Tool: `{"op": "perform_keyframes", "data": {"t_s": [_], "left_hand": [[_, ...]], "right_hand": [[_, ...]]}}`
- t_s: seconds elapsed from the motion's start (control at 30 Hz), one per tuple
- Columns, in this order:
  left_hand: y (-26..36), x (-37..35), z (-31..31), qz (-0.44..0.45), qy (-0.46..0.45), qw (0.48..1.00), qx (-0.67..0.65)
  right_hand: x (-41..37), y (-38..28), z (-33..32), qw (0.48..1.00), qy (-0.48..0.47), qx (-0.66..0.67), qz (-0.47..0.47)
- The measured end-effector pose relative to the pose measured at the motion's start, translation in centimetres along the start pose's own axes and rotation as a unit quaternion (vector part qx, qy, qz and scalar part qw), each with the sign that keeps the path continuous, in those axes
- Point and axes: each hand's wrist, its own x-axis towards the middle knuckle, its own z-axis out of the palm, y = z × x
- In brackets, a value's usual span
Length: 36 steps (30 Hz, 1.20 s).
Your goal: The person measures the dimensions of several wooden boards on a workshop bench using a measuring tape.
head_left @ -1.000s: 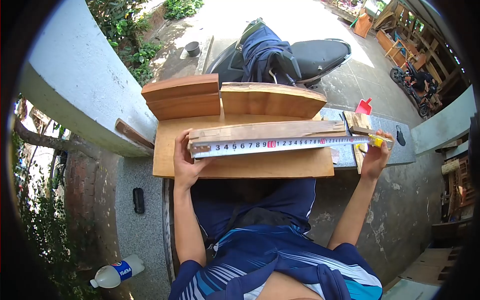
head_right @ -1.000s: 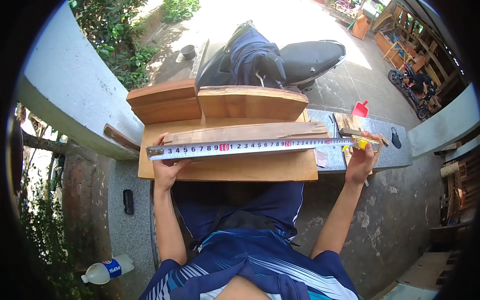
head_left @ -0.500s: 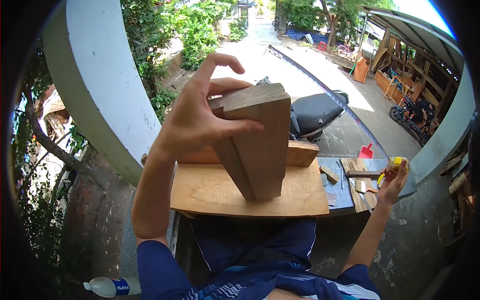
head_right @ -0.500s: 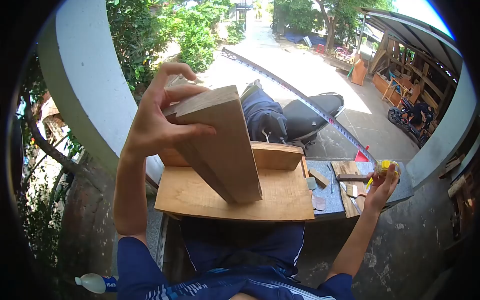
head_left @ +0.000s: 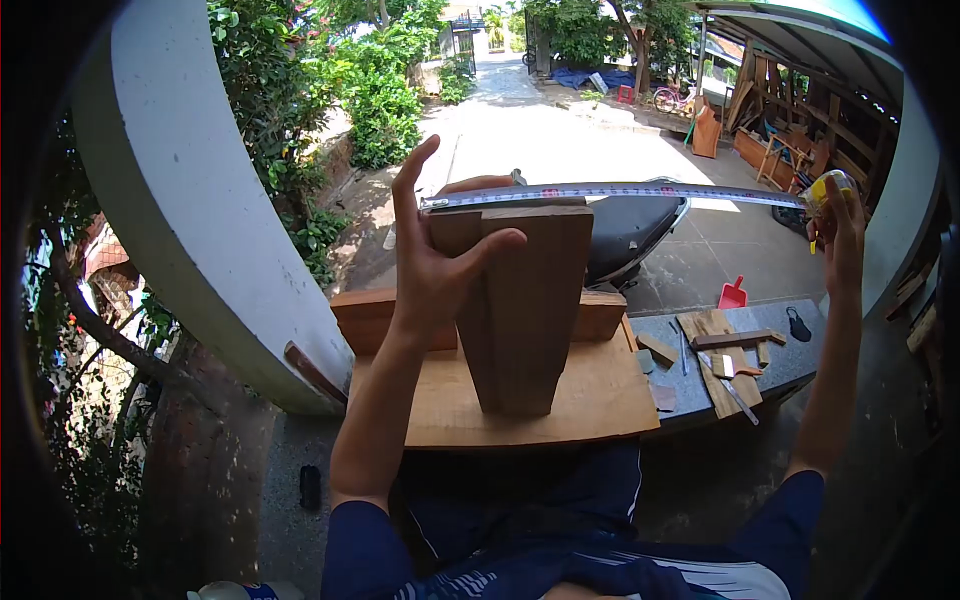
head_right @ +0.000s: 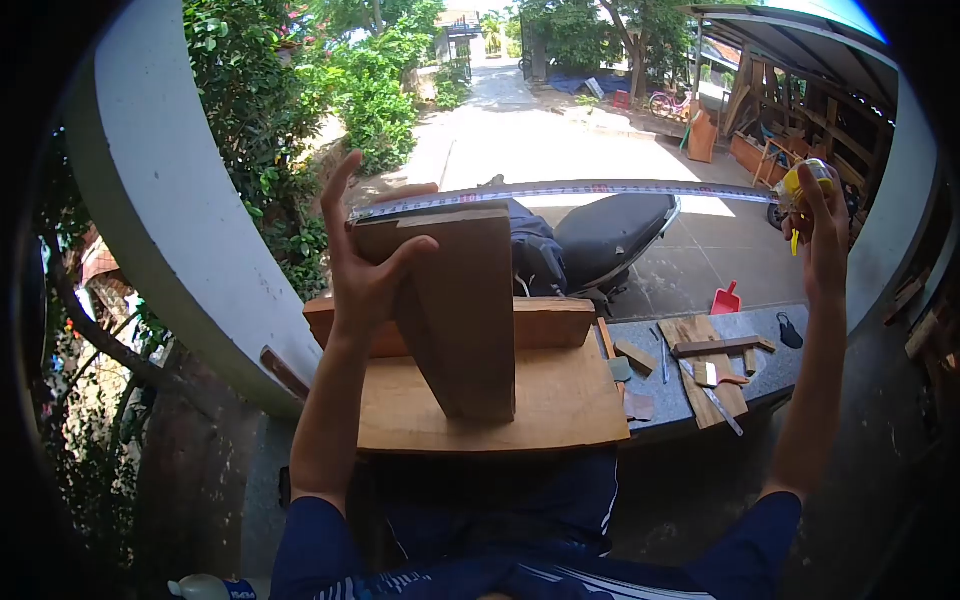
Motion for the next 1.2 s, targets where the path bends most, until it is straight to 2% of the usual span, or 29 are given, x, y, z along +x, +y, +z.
{"op": "perform_keyframes", "data": {"t_s": [0.13, 0.17, 0.27, 0.63, 1.2], "left_hand": [[-1.0, -0.3, -1.0, 0.041, -0.007, 0.997, 0.069], [-0.8, -0.6, -0.8, 0.029, -0.003, 0.998, 0.049], [-1.2, 0.0, -1.6, 0.083, -0.043, 0.989, 0.115], [-0.7, 0.5, -1.7, 0.053, -0.049, 0.994, 0.078], [-1.2, 0.6, -2.0, 0.079, -0.045, 0.991, 0.098]], "right_hand": [[0.3, 0.2, 0.5, 0.999, 0.023, -0.021, 0.028], [-0.1, 0.1, 0.7, 0.999, 0.036, -0.026, 0.028], [-0.5, 0.5, 0.2, 0.999, 0.02, -0.023, 0.017], [-0.8, 0.9, -0.9, 0.997, -0.012, -0.073, 0.032], [-2.5, 3.6, -1.8, 0.996, -0.049, -0.034, 0.059]]}}
